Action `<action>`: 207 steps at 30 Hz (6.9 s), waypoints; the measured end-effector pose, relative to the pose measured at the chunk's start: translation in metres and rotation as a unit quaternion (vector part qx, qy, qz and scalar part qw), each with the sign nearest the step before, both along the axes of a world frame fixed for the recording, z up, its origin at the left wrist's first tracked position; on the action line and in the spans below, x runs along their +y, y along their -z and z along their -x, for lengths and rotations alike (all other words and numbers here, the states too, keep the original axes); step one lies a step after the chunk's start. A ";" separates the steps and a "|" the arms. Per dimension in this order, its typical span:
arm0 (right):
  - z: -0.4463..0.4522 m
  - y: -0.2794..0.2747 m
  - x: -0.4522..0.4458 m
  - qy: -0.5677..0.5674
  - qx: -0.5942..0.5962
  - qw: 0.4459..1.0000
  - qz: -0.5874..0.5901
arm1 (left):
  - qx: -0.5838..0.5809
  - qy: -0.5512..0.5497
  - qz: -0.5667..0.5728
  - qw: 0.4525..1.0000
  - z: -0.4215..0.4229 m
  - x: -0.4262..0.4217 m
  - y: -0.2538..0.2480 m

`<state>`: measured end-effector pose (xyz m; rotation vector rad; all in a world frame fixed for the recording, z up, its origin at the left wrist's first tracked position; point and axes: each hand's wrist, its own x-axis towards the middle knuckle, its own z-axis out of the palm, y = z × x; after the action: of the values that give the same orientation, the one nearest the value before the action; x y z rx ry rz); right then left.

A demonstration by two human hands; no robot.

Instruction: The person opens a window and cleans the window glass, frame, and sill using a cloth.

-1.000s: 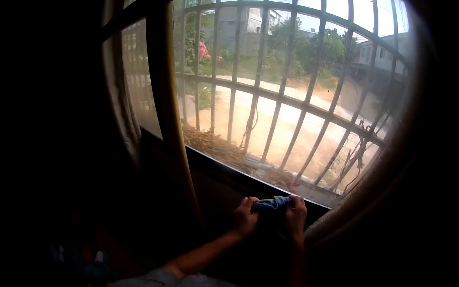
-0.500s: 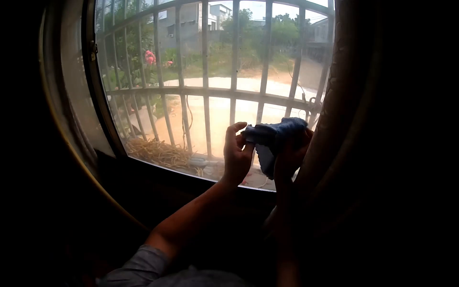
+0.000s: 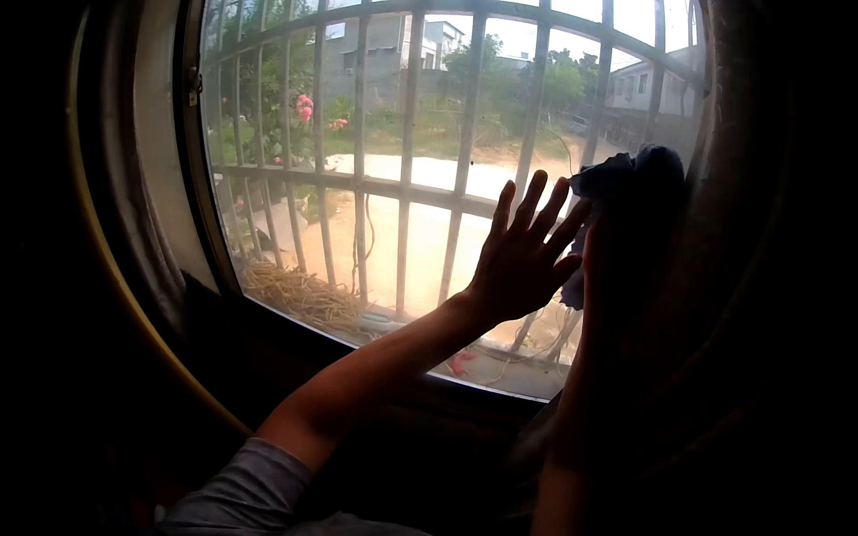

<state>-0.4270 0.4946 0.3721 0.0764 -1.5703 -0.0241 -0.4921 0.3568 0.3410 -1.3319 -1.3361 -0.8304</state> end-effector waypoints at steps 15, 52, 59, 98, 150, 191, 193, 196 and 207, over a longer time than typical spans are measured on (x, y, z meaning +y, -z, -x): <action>0.038 0.001 -0.100 -0.053 -0.114 0.989 -0.084 | -0.018 0.045 -0.021 0.999 0.030 -0.052 0.044; -0.190 -0.140 0.090 -0.170 0.172 0.940 0.239 | 0.019 0.157 -0.113 0.981 -0.015 0.073 -0.164; -0.192 -0.129 0.081 -0.182 0.072 0.953 0.231 | -0.110 0.200 0.081 0.970 -0.083 0.106 -0.216; -0.188 -0.123 0.152 0.028 0.108 0.992 0.052 | -0.004 0.330 -0.084 0.940 -0.099 0.248 -0.366; 0.001 -0.250 -0.022 0.118 -0.077 0.965 -0.219 | 0.239 -0.102 -0.144 0.955 0.084 -0.001 -0.313; 0.077 -0.208 -0.052 -0.018 0.044 0.960 -0.276 | 0.125 -0.105 -0.179 0.970 0.112 -0.031 -0.198; 0.081 -0.179 -0.076 -0.037 -0.020 0.981 -0.189 | 0.053 -0.070 -0.191 0.978 0.112 -0.038 -0.165; 0.091 -0.129 -0.088 -0.029 -0.020 0.975 -0.220 | -0.091 0.020 -0.194 0.977 0.101 -0.041 -0.110; 0.033 0.075 -0.045 0.013 -0.204 0.978 -0.028 | -0.169 -0.068 -0.112 0.977 0.041 0.005 0.090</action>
<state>-0.4597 0.4500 0.2972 0.1094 -1.9822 -0.0781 -0.5331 0.3618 0.2513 -0.9386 -1.5248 -1.1110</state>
